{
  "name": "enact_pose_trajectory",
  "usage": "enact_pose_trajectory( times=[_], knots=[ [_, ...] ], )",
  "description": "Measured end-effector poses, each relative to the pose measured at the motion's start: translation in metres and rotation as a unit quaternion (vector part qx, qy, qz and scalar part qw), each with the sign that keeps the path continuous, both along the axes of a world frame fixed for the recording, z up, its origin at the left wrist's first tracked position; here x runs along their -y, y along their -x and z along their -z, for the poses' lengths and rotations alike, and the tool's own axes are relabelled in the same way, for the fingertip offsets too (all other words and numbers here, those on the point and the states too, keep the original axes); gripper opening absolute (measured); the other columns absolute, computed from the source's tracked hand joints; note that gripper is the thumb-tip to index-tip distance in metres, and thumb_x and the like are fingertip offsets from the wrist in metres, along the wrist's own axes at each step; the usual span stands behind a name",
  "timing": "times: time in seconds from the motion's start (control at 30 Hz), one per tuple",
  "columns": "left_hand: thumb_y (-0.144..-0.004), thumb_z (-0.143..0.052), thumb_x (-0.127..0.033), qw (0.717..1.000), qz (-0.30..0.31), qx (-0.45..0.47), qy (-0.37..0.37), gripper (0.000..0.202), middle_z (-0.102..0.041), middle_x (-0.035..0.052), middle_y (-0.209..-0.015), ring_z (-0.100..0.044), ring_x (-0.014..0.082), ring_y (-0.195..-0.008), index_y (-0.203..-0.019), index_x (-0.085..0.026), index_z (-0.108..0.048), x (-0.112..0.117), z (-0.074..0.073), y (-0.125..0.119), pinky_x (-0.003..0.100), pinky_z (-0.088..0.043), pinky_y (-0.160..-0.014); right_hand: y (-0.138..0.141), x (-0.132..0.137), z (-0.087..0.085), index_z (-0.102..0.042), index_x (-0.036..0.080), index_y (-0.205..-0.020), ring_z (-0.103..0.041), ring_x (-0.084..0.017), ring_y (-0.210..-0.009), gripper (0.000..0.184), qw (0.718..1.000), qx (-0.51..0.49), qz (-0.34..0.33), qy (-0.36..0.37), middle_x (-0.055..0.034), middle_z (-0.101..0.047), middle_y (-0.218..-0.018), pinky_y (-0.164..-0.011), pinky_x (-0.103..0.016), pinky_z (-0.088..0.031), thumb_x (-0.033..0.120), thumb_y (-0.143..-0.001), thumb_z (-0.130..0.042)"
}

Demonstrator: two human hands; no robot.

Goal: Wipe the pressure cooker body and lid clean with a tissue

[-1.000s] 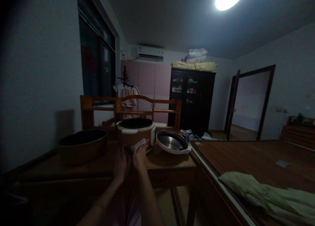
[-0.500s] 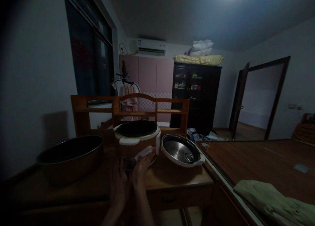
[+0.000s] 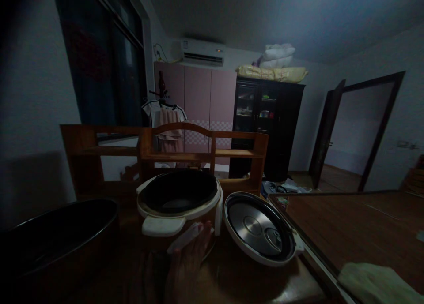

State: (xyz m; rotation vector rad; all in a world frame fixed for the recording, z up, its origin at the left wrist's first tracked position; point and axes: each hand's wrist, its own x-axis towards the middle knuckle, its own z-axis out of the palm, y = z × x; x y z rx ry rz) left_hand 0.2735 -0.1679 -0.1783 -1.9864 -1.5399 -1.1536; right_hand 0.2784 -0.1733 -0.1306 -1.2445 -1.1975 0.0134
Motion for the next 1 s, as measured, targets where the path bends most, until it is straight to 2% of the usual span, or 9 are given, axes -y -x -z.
enact_pose_trajectory(
  times=[0.13,0.23,0.37,0.47,0.6,0.7,0.8,0.9,1.0],
  knots=[
    [-0.090,-0.057,-0.028,0.998,0.033,-0.042,0.018,0.069,-0.027,-0.0116,-0.166,-0.008,0.0355,-0.156,-0.154,-0.047,-0.038,-0.025,-0.013,-0.015,0.064,-0.034,-0.118,-0.012,-0.008,-0.026,-0.052,0.021,-0.144,-0.042,-0.034,-0.139,0.053,1.000,-0.011,0.018,0.018,-0.0127,-0.042,-0.154,-0.115,-0.062,-0.032,0.046,-0.099,-0.063],
    [-0.092,-0.056,-0.030,0.997,0.037,-0.056,0.037,0.068,-0.023,-0.0122,-0.167,-0.005,0.0354,-0.155,-0.154,-0.046,-0.036,-0.023,-0.009,-0.011,0.065,-0.036,-0.116,-0.013,-0.006,-0.037,-0.055,0.019,-0.139,-0.051,-0.032,-0.131,0.047,0.999,-0.014,0.023,0.038,-0.0128,-0.049,-0.147,-0.109,-0.058,-0.042,0.042,-0.099,-0.063],
    [-0.092,-0.056,-0.030,0.996,0.027,-0.061,0.050,0.073,-0.017,-0.0132,-0.167,-0.002,0.0357,-0.154,-0.157,-0.047,-0.029,-0.006,0.007,-0.009,0.069,-0.040,-0.112,0.001,0.014,-0.031,-0.056,0.018,-0.138,-0.054,-0.031,-0.127,0.046,0.998,-0.016,0.024,0.052,-0.0127,-0.052,-0.143,-0.105,-0.056,-0.047,0.042,-0.099,-0.064],
    [-0.092,-0.056,-0.031,0.996,0.030,-0.071,0.052,0.074,-0.016,-0.0167,-0.166,0.000,0.0337,-0.155,-0.157,-0.050,-0.025,-0.003,0.015,-0.011,0.068,-0.039,-0.113,0.004,0.023,-0.025,-0.056,0.019,-0.137,-0.055,-0.030,-0.125,0.045,0.998,-0.021,0.025,0.050,-0.0125,-0.053,-0.142,-0.104,-0.055,-0.048,0.042,-0.099,-0.064],
    [-0.090,-0.058,-0.034,0.993,0.048,-0.091,0.062,0.079,-0.017,-0.0197,-0.166,0.000,0.0316,-0.155,-0.158,-0.051,-0.020,-0.017,0.013,-0.009,0.064,-0.034,-0.120,-0.008,0.011,-0.027,-0.056,0.020,-0.138,-0.054,-0.030,-0.127,0.045,0.998,-0.032,0.028,0.050,-0.0125,-0.051,-0.144,-0.105,-0.055,-0.047,0.042,-0.099,-0.063],
    [-0.089,-0.058,-0.035,0.991,0.048,-0.095,0.074,0.084,-0.019,-0.0190,-0.166,0.000,0.0322,-0.155,-0.159,-0.050,-0.015,-0.023,0.013,-0.003,0.065,-0.031,-0.122,-0.011,0.000,-0.027,-0.052,0.021,-0.143,-0.048,-0.033,-0.134,0.051,0.998,-0.033,0.026,0.052,-0.0129,-0.045,-0.150,-0.110,-0.060,-0.041,0.044,-0.099,-0.063],
    [-0.087,-0.060,-0.035,0.992,0.037,-0.090,0.076,0.086,-0.021,-0.0165,-0.166,-0.001,0.0328,-0.156,-0.160,-0.047,-0.015,-0.017,0.018,0.004,0.066,-0.031,-0.122,-0.002,0.003,-0.022,-0.047,0.022,-0.148,-0.039,-0.036,-0.141,0.058,0.998,-0.030,0.017,0.052,-0.0127,-0.038,-0.157,-0.115,-0.064,-0.032,0.047,-0.098,-0.062],
    [-0.084,-0.063,-0.037,0.994,0.027,-0.085,0.065,0.090,-0.019,-0.0142,-0.167,-0.002,0.0338,-0.156,-0.160,-0.045,-0.016,-0.009,0.024,0.004,0.066,-0.031,-0.122,0.009,0.014,-0.012,-0.048,0.022,-0.147,-0.042,-0.035,-0.139,0.058,0.998,-0.032,0.014,0.050,-0.0128,-0.040,-0.155,-0.113,-0.063,-0.036,0.048,-0.098,-0.063],
    [-0.082,-0.065,-0.036,0.994,0.032,-0.090,0.059,0.091,-0.019,-0.0155,-0.167,-0.002,0.0328,-0.157,-0.159,-0.047,-0.018,-0.007,0.026,0.000,0.064,-0.032,-0.123,0.010,0.015,-0.003,-0.049,0.021,-0.146,-0.044,-0.034,-0.137,0.058,0.998,-0.043,0.022,0.051,-0.0131,-0.043,-0.153,-0.112,-0.062,-0.038,0.050,-0.098,-0.062]
  ],
)
